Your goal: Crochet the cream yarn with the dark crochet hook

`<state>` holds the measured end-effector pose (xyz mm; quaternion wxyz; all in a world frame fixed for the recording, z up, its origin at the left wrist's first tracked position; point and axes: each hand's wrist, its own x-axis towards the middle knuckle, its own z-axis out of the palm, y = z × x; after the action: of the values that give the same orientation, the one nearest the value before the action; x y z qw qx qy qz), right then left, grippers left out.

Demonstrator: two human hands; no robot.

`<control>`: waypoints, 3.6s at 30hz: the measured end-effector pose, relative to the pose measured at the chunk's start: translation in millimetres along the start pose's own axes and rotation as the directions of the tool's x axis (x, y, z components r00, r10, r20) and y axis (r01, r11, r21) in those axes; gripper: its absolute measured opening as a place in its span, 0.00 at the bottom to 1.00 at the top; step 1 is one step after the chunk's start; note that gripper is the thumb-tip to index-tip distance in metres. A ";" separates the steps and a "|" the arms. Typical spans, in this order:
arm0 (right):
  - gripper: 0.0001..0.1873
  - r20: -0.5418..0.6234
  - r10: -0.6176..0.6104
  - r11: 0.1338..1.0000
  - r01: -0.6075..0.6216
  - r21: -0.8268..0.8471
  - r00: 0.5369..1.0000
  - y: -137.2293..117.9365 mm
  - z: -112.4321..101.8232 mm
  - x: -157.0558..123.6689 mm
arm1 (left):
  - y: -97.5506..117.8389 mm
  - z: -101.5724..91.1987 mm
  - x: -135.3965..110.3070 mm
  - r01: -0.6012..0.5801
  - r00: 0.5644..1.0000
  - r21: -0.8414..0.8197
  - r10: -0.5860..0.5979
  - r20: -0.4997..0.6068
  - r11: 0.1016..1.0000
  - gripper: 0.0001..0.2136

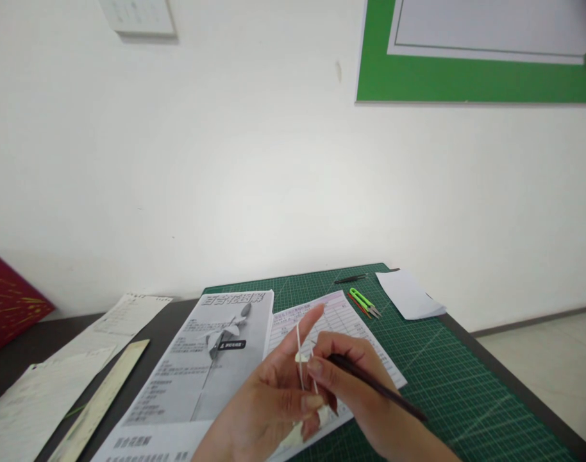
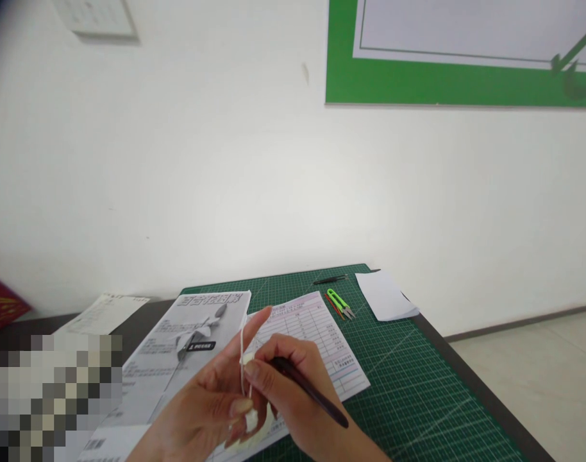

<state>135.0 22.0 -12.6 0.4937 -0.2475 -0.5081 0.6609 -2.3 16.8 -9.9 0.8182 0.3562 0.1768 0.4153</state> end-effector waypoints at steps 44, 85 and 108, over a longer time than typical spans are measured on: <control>0.09 -0.242 -0.400 0.916 0.376 -0.143 0.884 18.1 9.4 -21.7 | -0.3 1.5 -1.0 -0.291 0.953 -0.155 0.273 -0.129 0.944 0.24; 0.11 -0.254 -0.358 0.933 0.336 -0.129 0.898 20.7 11.1 -21.1 | 1.5 5.5 1.5 -0.289 0.955 -0.112 0.279 -0.100 0.951 0.23; 0.10 -0.177 -0.280 0.960 0.269 -0.082 0.944 13.2 7.7 -20.9 | 2.0 3.3 2.0 -0.283 0.956 -0.093 0.272 -0.113 0.955 0.23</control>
<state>131.6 -0.1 -25.5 0.6191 -0.2489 -0.5076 0.5451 -0.3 17.9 -6.2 0.7599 0.3117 0.1427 0.5523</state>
